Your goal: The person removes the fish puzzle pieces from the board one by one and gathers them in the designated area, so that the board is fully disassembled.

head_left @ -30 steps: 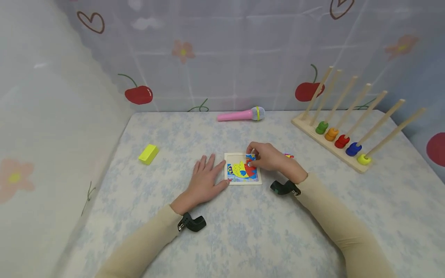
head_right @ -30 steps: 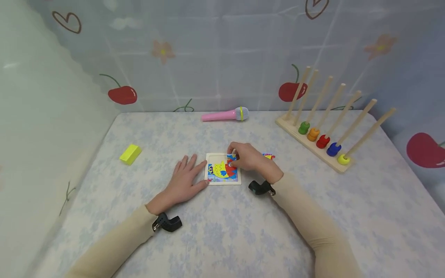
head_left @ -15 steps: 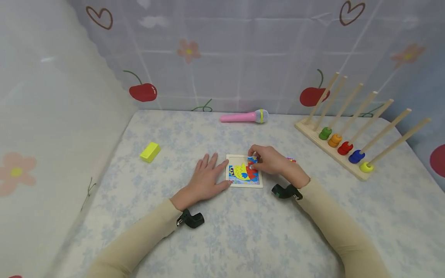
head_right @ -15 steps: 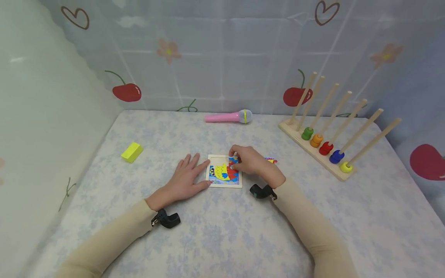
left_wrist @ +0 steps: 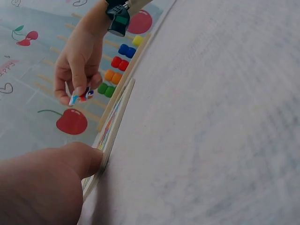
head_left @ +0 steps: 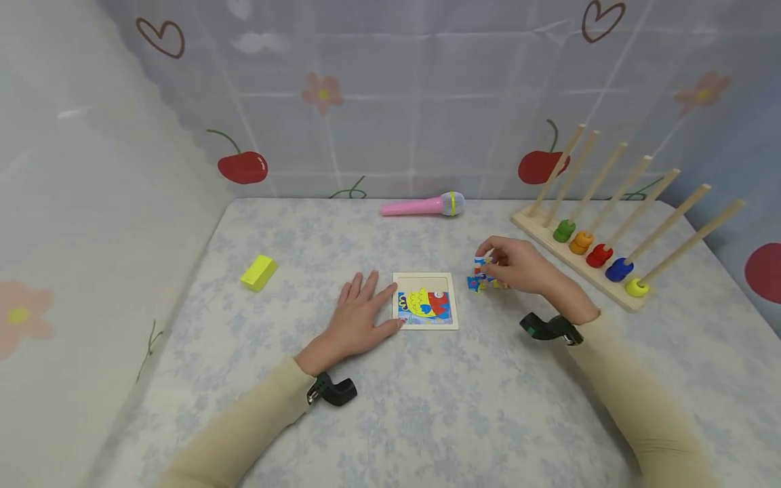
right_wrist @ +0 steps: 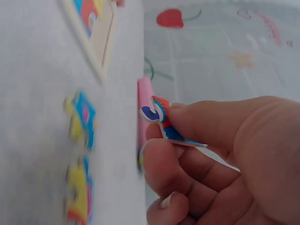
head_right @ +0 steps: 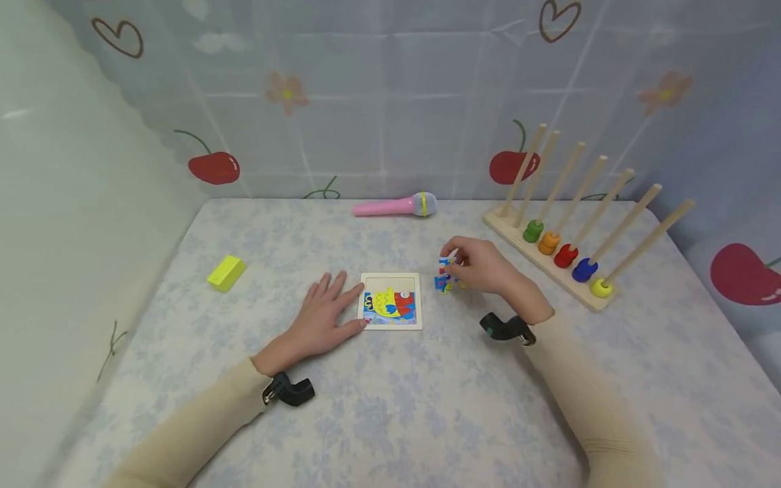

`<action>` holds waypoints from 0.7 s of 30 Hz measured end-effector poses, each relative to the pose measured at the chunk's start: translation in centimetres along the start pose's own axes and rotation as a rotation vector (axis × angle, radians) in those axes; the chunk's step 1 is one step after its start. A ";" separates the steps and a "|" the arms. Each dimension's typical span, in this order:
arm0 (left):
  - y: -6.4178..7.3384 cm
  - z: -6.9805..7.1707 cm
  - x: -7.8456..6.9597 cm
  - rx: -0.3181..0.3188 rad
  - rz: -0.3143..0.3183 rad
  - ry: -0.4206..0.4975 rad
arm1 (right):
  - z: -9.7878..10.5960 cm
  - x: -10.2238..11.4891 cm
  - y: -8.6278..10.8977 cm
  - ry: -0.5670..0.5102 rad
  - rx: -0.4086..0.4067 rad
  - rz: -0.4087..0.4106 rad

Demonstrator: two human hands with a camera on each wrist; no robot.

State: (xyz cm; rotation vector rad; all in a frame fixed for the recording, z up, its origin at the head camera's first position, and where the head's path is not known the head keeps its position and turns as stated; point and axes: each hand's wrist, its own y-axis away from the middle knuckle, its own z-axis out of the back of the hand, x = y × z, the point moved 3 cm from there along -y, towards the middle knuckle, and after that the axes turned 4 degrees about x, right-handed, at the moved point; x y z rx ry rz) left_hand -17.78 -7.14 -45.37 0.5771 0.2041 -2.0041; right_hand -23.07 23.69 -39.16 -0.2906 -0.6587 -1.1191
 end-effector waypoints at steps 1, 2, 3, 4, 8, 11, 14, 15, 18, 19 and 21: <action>0.0 0.0 0.0 0.000 0.002 -0.001 | 0.4 -0.6 0.5 -0.006 -0.007 -0.026; 0.0 -0.1 0.0 -0.001 0.003 -0.005 | 0.7 -1.1 1.0 -0.015 -0.012 -0.054; 0.0 -0.1 0.0 -0.005 0.001 -0.005 | 0.9 -1.7 1.4 -0.025 -0.018 -0.081; 0.0 -0.1 0.0 -0.007 0.001 -0.007 | 1.1 -2.2 1.8 -0.031 -0.026 -0.104; 0.2 0.0 -0.1 -0.022 -0.005 -0.005 | 1.5 -3.9 2.9 -0.046 -0.044 -0.140; 0.3 0.0 -0.2 -0.024 -0.007 0.000 | 1.7 -4.9 3.1 -0.028 -0.046 -0.160; 0.3 0.0 -0.2 -0.025 -0.009 0.006 | 1.9 -5.8 3.2 -0.023 -0.044 -0.178; 0.3 0.0 -0.1 -0.024 -0.009 0.004 | 1.9 -6.1 3.2 -0.029 -0.044 -0.184; 0.1 -0.2 0.0 -0.020 -0.006 -0.007 | 2.0 -6.6 3.3 -0.070 -0.030 -0.191; 0.1 -0.2 0.1 -0.016 -0.003 -0.012 | 2.0 -6.8 3.3 -0.085 -0.020 -0.193; 0.1 -0.2 0.1 -0.013 -0.002 -0.017 | 1.8 -7.1 3.2 -0.116 0.007 -0.207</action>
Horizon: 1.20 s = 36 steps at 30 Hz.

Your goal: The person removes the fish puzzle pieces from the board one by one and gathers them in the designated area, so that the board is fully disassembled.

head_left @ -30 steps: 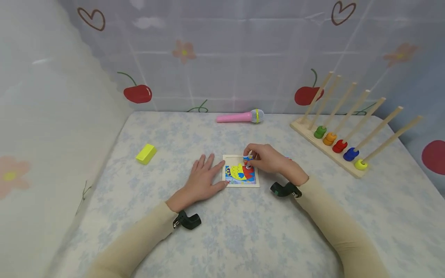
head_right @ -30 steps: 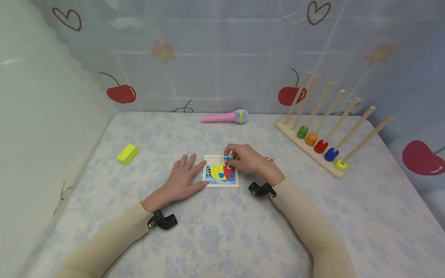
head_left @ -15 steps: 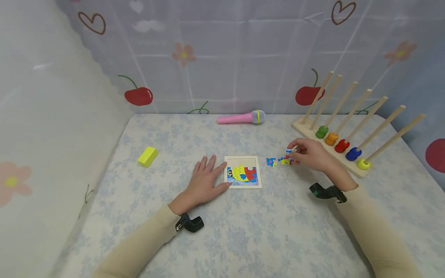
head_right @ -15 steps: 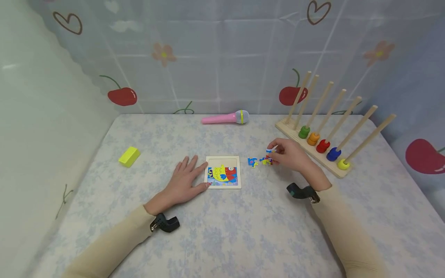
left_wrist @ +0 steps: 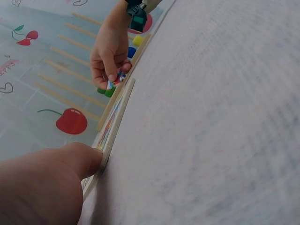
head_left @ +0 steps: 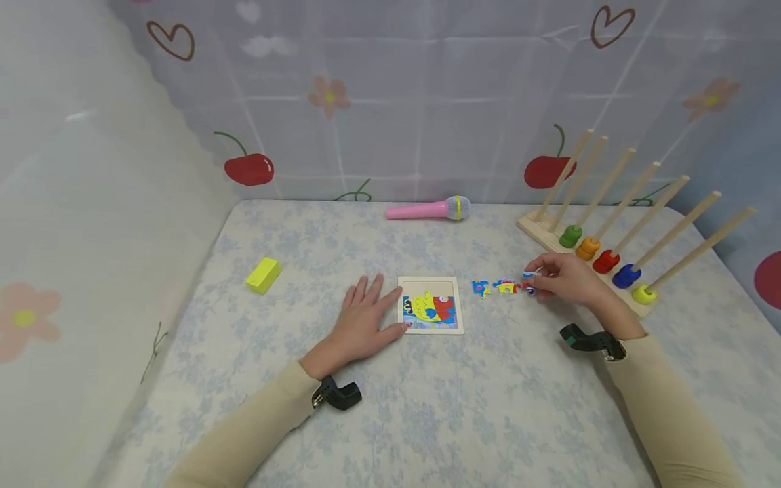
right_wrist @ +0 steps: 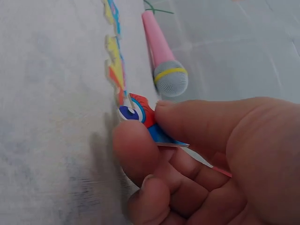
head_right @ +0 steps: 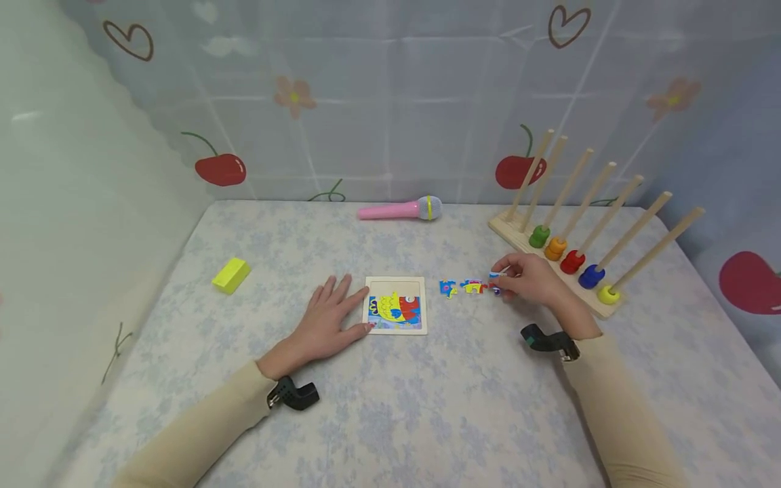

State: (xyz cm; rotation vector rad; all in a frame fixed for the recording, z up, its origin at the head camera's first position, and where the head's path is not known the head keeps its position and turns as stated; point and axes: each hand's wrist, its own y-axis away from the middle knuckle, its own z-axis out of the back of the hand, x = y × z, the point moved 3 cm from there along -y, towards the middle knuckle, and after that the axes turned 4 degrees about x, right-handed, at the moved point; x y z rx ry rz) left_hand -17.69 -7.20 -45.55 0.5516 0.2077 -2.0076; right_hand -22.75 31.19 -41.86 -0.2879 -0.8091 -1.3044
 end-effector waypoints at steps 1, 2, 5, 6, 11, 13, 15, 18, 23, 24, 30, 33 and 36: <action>0.0 0.0 0.0 0.002 0.002 -0.001 | -0.1 -0.2 -0.1 -0.009 0.013 -0.010; 0.1 0.1 -0.1 0.005 0.003 -0.001 | -0.3 -0.3 -0.1 -0.009 0.022 -0.018; 0.1 0.1 -0.1 0.017 0.009 -0.006 | -0.5 -0.5 -0.3 0.025 0.015 -0.035; 0.1 0.2 -0.1 0.014 0.008 -0.002 | -0.6 -0.5 -0.3 0.050 0.005 -0.031; 0.2 0.3 -0.1 0.008 0.012 0.010 | -0.7 -0.1 -0.5 0.180 -0.041 0.001; 0.2 0.3 -0.1 0.004 0.010 0.007 | -0.8 -0.1 -0.5 0.215 -0.051 0.006; 0.2 0.3 0.0 0.002 0.005 0.006 | -0.8 -0.1 -0.5 0.228 -0.057 0.003; 0.0 0.2 0.0 0.003 0.004 0.001 | -0.7 -0.1 -0.4 0.232 -0.053 -0.010; 0.0 0.2 -0.1 0.008 0.001 0.004 | -0.7 -0.1 -0.3 0.229 -0.045 -0.015; 0.0 0.2 -0.2 0.010 0.002 0.001 | -0.7 -0.1 -0.3 0.230 -0.047 -0.010; 0.0 0.4 -0.2 0.005 0.001 0.002 | -0.6 -0.2 -0.3 0.236 -0.058 0.014; 0.0 0.5 -0.3 0.006 0.000 0.006 | -0.4 -0.4 -0.3 0.237 -0.057 0.008; 0.0 0.4 -0.3 0.007 0.001 0.003 | -0.2 -0.7 -0.1 0.225 -0.062 -0.009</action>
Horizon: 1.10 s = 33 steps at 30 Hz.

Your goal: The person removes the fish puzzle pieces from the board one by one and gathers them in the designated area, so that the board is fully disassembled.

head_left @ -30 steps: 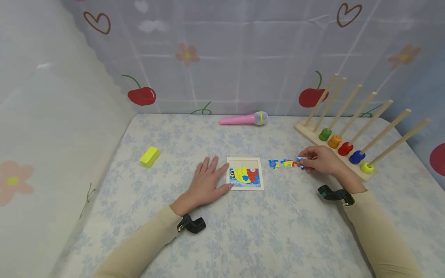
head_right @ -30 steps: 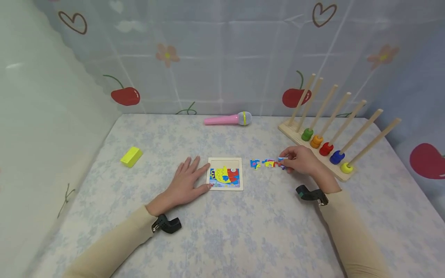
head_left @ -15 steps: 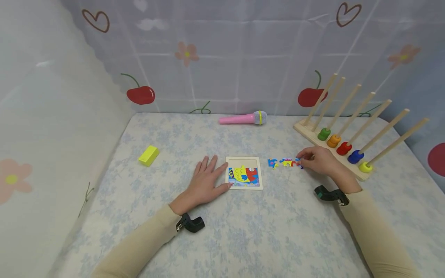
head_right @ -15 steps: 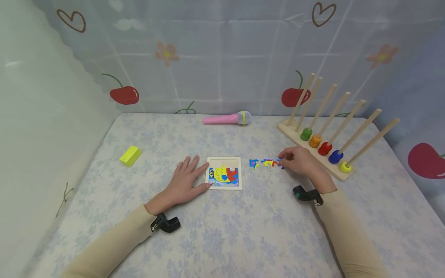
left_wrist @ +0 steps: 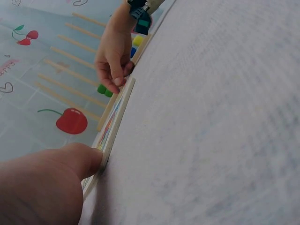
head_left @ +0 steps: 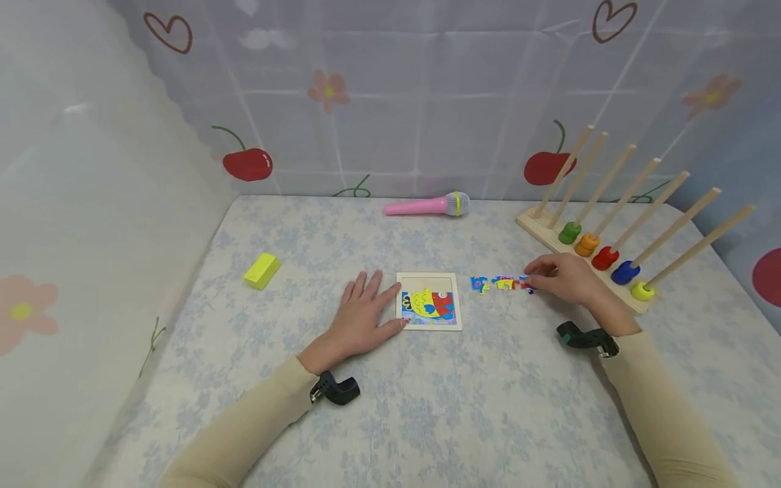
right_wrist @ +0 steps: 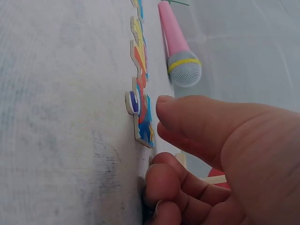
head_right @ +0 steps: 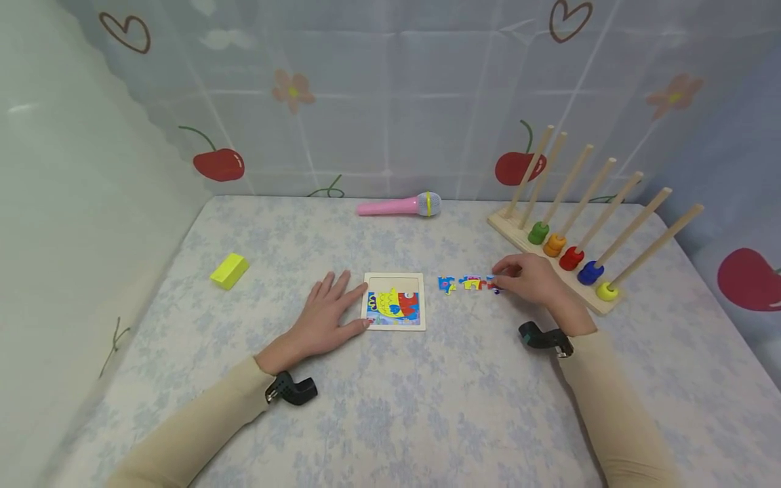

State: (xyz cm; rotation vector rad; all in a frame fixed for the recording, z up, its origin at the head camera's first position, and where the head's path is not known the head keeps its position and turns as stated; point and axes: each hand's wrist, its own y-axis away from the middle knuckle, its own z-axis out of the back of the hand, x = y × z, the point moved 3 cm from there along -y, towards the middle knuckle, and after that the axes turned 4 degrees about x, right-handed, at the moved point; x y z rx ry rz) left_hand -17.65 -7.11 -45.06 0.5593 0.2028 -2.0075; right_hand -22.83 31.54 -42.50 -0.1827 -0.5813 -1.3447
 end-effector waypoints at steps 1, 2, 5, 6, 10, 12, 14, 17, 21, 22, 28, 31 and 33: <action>0.0 0.0 0.0 -0.001 0.000 -0.001 | 0.0 0.0 0.0 -0.005 -0.003 -0.006; 0.0 0.0 0.0 -0.001 0.001 -0.002 | 0.1 -0.1 0.1 -0.013 -0.003 -0.010; 0.0 -0.2 0.1 -0.001 0.003 -0.002 | 0.1 -0.1 0.0 -0.031 -0.005 -0.010; 0.0 -0.2 0.2 -0.002 0.003 -0.001 | 0.1 -0.1 0.1 -0.034 -0.004 -0.007; -0.1 -0.2 0.3 -0.002 0.002 -0.006 | 0.2 -0.1 0.0 -0.064 0.001 -0.015; -0.1 -0.2 0.3 -0.003 0.000 -0.008 | 0.3 -0.1 0.1 -0.077 0.006 -0.027; -0.1 -0.2 0.2 -0.005 -0.001 -0.006 | 0.3 -0.1 0.1 -0.088 0.010 -0.041; -0.1 -0.2 0.2 -0.005 0.001 -0.003 | 0.3 0.0 0.1 -0.092 0.013 -0.054; -0.1 -0.4 0.3 -0.003 0.001 -0.002 | 0.2 0.0 0.1 -0.096 0.017 -0.060; -0.1 -0.5 0.4 0.000 0.002 -0.002 | 0.1 0.0 0.1 -0.097 0.016 -0.059; -0.1 -0.6 0.5 0.006 0.007 -0.019 | 0.1 0.2 0.0 -0.093 -0.001 -0.045; -0.2 -0.4 0.4 0.005 0.007 -0.022 | 0.2 0.4 -0.1 -0.090 -0.011 -0.044; -0.2 -0.4 0.5 0.005 0.005 -0.020 | 0.2 0.7 -0.2 -0.086 -0.026 -0.039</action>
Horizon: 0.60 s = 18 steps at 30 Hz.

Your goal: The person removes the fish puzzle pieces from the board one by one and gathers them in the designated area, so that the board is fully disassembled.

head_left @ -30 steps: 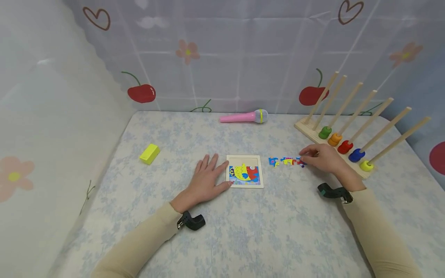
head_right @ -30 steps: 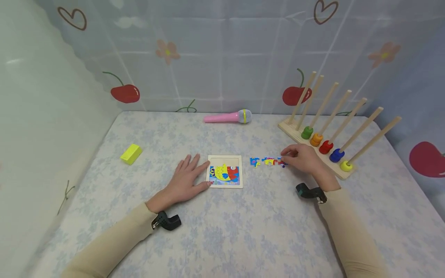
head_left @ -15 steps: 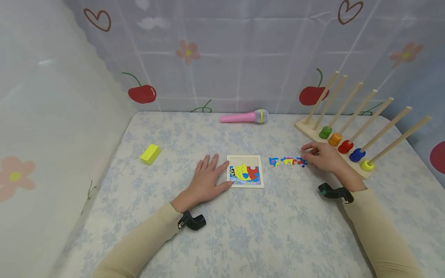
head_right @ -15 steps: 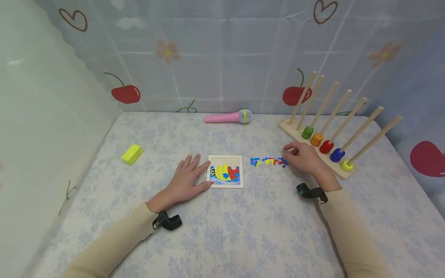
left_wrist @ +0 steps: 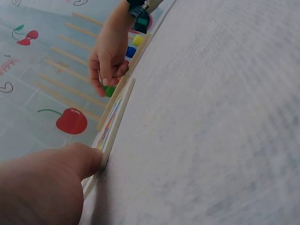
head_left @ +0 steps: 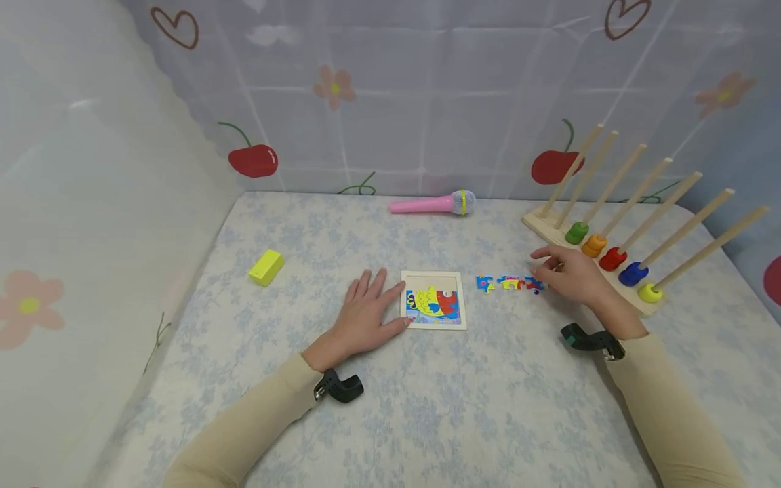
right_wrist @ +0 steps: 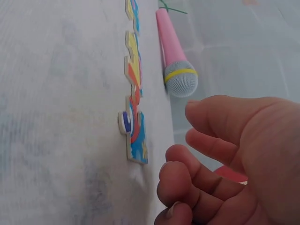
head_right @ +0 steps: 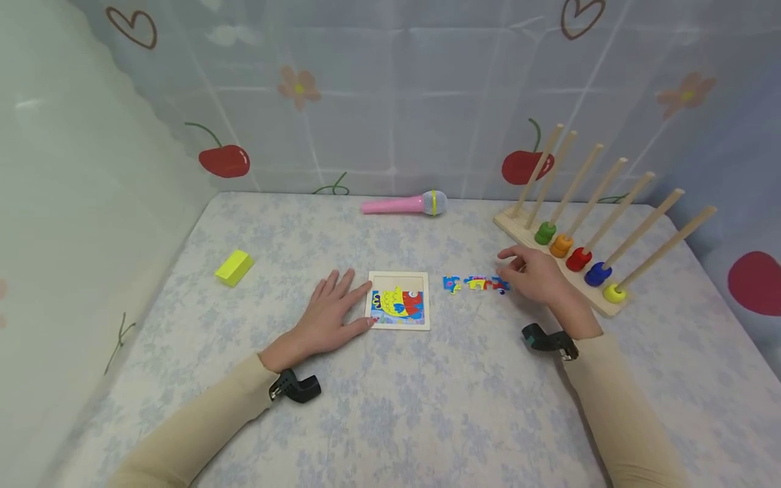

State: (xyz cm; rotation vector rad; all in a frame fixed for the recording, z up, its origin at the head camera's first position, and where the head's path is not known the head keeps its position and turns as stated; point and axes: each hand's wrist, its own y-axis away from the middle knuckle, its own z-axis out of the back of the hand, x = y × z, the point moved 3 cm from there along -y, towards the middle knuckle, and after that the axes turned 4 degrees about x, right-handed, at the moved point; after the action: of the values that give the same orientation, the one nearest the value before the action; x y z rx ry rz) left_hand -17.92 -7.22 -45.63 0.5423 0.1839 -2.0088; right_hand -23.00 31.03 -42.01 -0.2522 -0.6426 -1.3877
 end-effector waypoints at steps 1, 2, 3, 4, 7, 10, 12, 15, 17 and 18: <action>-0.1 0.0 0.0 0.001 0.000 -0.002 | 0.0 0.1 0.0 0.002 -0.009 0.007; -0.1 0.1 0.0 0.002 0.000 -0.004 | 0.0 0.3 0.0 0.005 -0.014 0.015; -0.1 0.1 0.0 -0.001 -0.001 -0.004 | 0.0 0.5 -0.1 0.011 -0.019 0.027; -0.1 0.1 0.0 0.000 0.001 -0.007 | -0.1 0.8 -0.2 0.017 -0.020 0.041; -0.1 0.1 0.0 0.004 0.007 -0.012 | -0.2 2.0 -0.5 0.036 -0.009 0.079; 0.1 0.1 0.0 0.001 0.007 -0.005 | -0.2 3.6 -0.9 0.044 0.008 0.115; 0.1 0.1 0.0 -0.001 0.005 -0.002 | -0.2 4.9 -1.2 0.044 0.024 0.132; 0.1 0.0 -0.1 -0.013 -0.004 0.003 | -0.7 7.2 -1.6 0.046 0.052 0.176; 0.1 0.0 -0.2 -0.010 -0.003 -0.001 | -1.3 8.7 -1.9 0.057 0.067 0.211; 0.0 0.1 -0.2 -0.013 -0.004 -0.001 | -1.7 9.6 -2.1 0.062 0.073 0.230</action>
State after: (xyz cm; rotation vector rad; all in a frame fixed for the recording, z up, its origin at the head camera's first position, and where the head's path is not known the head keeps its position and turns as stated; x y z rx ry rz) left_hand -17.82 -7.05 -45.47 0.5339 0.1974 -2.0106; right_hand -24.09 21.82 -38.48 -0.2167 -0.5924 -1.1450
